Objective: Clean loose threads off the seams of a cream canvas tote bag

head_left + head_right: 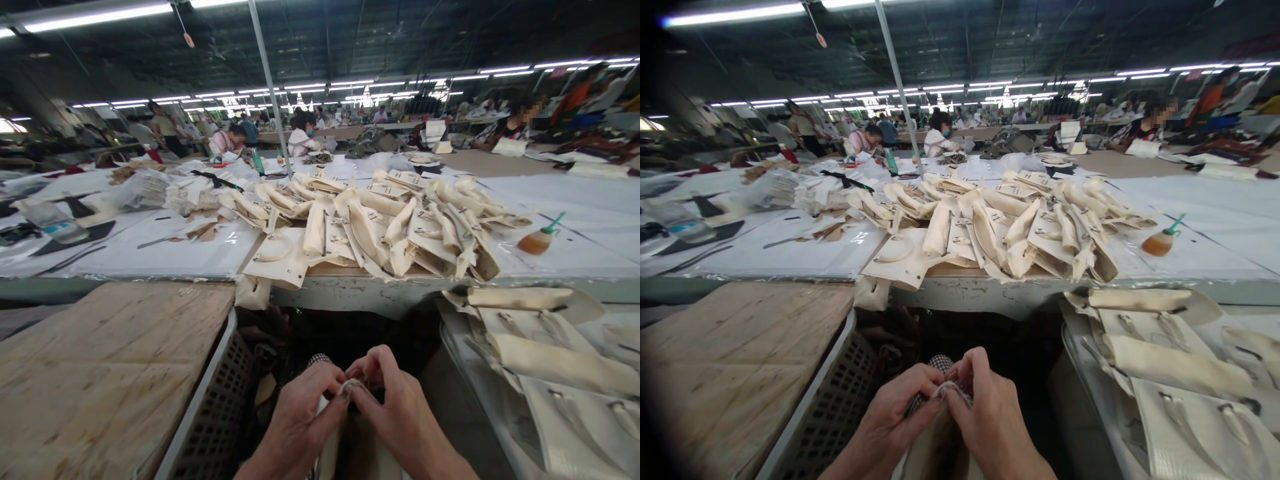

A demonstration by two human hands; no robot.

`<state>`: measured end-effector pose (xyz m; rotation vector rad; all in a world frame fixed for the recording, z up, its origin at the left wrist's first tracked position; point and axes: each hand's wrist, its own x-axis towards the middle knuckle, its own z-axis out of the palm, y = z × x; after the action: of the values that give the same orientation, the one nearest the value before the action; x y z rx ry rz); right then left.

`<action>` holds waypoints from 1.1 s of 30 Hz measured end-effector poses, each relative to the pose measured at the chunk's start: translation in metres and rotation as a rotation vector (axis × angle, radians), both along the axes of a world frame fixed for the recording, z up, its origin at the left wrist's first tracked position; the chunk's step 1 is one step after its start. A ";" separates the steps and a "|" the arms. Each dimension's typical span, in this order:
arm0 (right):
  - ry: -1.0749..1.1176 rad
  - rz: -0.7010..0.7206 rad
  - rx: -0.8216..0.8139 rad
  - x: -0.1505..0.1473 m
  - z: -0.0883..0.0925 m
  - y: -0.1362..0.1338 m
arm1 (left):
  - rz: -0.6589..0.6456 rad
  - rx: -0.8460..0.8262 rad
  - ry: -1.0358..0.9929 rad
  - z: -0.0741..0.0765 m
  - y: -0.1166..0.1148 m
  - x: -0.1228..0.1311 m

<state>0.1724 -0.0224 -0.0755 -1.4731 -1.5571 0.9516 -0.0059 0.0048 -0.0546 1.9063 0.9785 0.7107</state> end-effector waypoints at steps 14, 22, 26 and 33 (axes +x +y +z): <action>0.159 0.061 -0.089 0.021 0.000 -0.010 | -0.004 -0.069 0.104 0.010 0.012 0.014; 0.451 0.032 -0.218 0.026 0.003 -0.006 | -0.053 -0.124 0.072 0.009 0.020 0.011; 0.590 0.084 -0.301 0.034 0.005 0.001 | -0.091 -0.183 0.026 0.007 0.027 0.012; 0.633 0.133 -0.374 0.040 0.006 0.009 | -0.132 -0.362 -0.006 0.004 0.037 0.018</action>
<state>0.2128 -0.0134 -0.0698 -1.1393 -1.0498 1.6650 0.0119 0.0421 -0.0506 1.6316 0.8998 0.4283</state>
